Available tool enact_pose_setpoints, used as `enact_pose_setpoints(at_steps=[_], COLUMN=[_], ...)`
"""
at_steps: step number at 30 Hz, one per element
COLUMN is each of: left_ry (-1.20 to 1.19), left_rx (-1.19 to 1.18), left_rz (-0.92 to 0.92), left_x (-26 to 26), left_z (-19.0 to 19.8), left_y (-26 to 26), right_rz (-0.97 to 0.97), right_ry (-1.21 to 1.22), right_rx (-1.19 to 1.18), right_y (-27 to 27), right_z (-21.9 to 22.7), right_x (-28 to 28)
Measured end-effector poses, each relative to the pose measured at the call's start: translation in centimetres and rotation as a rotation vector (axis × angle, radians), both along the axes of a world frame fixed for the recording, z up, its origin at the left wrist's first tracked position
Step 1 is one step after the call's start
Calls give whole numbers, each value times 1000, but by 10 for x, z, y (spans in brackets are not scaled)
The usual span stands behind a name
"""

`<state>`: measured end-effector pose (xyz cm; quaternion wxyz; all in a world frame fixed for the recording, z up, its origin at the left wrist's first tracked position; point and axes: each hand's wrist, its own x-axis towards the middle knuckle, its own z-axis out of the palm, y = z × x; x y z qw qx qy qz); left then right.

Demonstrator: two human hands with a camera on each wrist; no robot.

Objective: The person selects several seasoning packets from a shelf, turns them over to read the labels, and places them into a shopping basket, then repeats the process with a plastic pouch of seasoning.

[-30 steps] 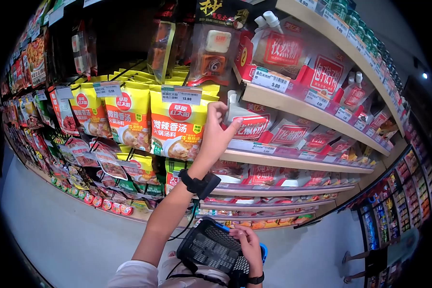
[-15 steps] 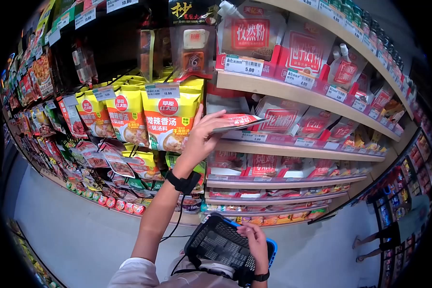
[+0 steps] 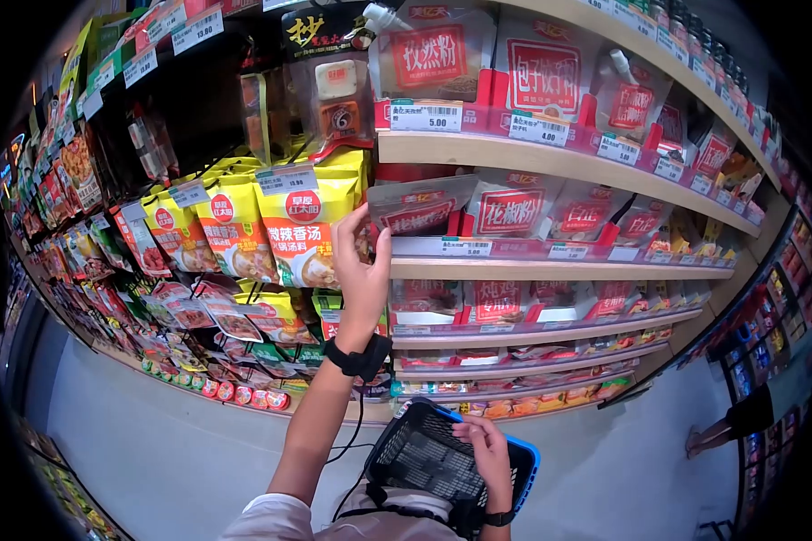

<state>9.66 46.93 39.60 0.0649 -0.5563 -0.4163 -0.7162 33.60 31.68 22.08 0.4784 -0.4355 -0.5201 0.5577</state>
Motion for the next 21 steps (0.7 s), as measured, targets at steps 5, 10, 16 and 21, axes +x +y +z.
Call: enact_pose_setpoints(at_steps=[5, 10, 16, 21], left_ry=[108, -48, 43, 184], left_rx=[-42, 26, 68, 209], left_rz=[53, -43, -63, -20], left_x=[13, 16, 0, -6], left_z=[-5, -14, -8, 25], left_y=[-17, -9, 3, -4], right_rz=[-1, -8, 12, 21], right_ry=[18, 20, 55, 22], right_rx=[-8, -16, -43, -28], right_y=[0, 2, 1, 5], right_z=[0, -1, -2, 3], right_x=[2, 5, 6, 12])
